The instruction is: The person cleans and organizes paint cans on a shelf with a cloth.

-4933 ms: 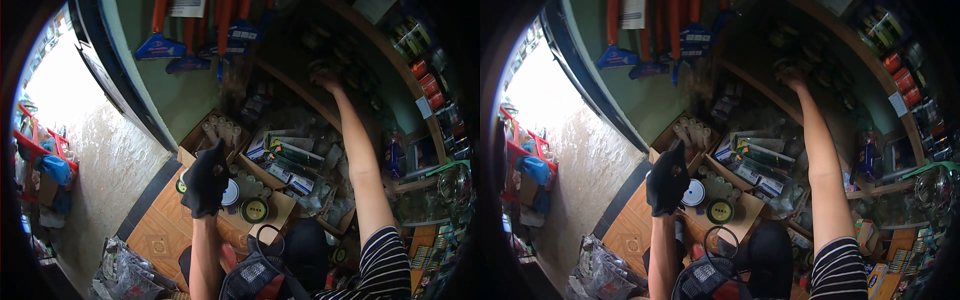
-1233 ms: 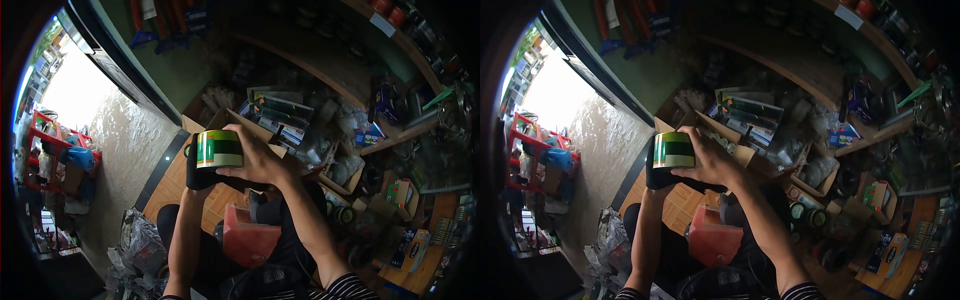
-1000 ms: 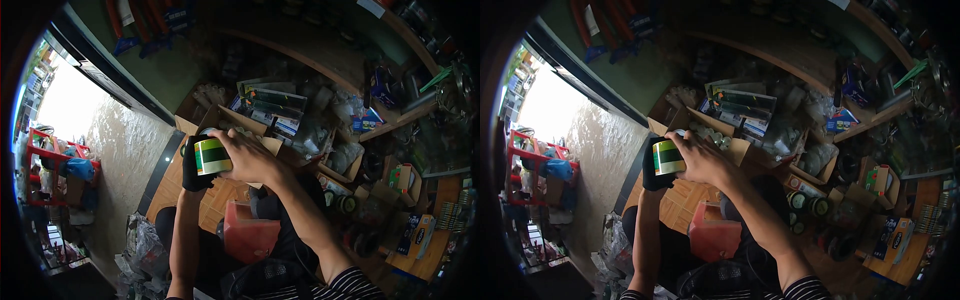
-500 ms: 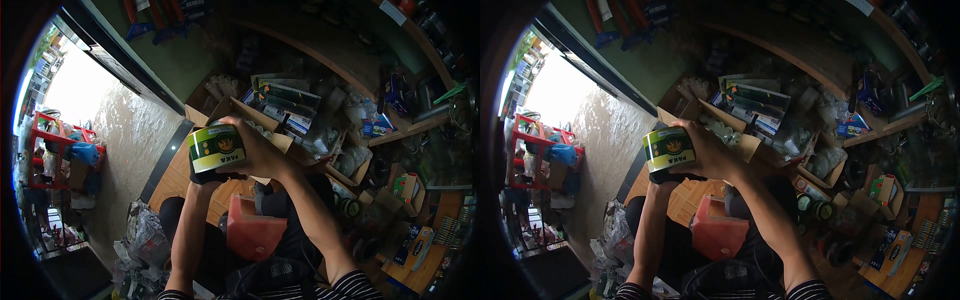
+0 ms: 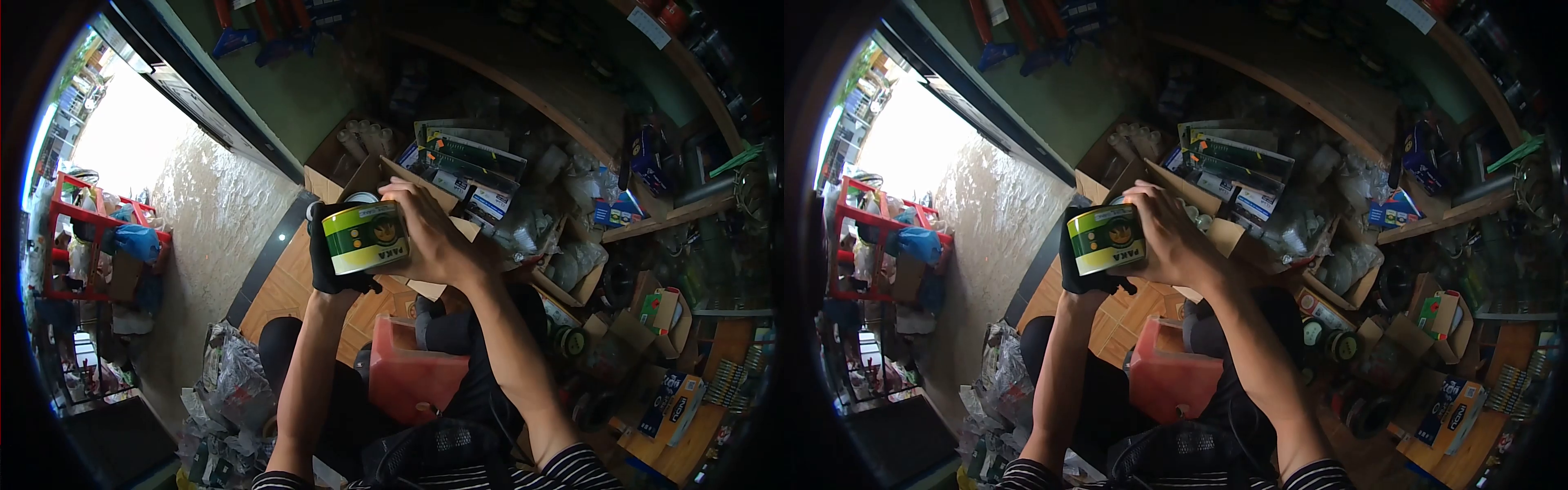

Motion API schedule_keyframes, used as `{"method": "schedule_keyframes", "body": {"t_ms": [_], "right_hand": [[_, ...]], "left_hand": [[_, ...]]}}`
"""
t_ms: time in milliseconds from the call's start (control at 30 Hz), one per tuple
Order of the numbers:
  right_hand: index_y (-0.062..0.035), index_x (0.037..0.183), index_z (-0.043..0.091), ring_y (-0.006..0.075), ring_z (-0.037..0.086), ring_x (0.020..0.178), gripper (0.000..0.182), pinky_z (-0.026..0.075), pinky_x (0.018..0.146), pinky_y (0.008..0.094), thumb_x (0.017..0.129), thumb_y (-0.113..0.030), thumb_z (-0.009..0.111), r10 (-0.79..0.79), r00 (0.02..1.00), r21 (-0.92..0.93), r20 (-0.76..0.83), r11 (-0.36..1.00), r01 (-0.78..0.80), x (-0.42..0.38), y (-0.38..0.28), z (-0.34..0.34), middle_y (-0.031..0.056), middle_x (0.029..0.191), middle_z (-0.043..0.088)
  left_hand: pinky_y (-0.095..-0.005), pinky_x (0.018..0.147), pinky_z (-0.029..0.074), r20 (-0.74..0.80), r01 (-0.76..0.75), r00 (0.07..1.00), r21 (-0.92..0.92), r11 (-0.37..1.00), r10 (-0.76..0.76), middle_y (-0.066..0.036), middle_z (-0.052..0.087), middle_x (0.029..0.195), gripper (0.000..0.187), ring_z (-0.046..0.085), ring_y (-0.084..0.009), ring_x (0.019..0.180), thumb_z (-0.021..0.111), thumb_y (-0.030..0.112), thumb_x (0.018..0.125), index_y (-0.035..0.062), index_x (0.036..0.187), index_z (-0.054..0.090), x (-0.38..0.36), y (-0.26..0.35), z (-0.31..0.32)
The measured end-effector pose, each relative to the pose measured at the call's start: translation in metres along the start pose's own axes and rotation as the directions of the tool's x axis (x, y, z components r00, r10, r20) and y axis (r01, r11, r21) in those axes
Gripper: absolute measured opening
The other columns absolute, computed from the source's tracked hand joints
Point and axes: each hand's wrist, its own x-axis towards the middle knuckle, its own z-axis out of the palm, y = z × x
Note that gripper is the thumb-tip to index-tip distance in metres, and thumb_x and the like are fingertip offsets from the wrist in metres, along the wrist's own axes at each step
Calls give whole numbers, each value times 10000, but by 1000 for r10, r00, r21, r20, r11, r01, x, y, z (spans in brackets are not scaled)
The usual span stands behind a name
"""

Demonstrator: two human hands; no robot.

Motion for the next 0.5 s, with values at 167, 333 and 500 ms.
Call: {"method": "schedule_keyframes", "body": {"t_ms": [167,333,500], "right_hand": [[-29,1374,458,405,560,1284,950,465,1119,478,674,-418,971,77,996,127,49,988,-83,10,-28,1,203,1299,556],[-36,1380,501,376,606,1221,927,508,1058,475,681,-432,963,202,971,70,125,975,-212,8,-25,-7,181,1298,578],[-30,1370,514,380,634,1176,916,507,1048,489,676,-424,964,214,973,-72,85,975,-209,-1,-16,3,177,1261,610]], "left_hand": [[-404,943,627,-2,237,970,-215,948,-243,-161,670,1281,481,711,-284,1113,447,430,1100,47,1369,558,-3,6,-2],[-398,951,622,83,69,993,149,986,-82,-149,659,1273,404,703,-277,1127,521,330,1091,53,1385,527,0,1,-6],[-372,909,621,-83,206,977,153,966,-195,-95,663,1255,414,710,-223,1095,549,354,1079,94,1400,528,6,-8,-6]]}}
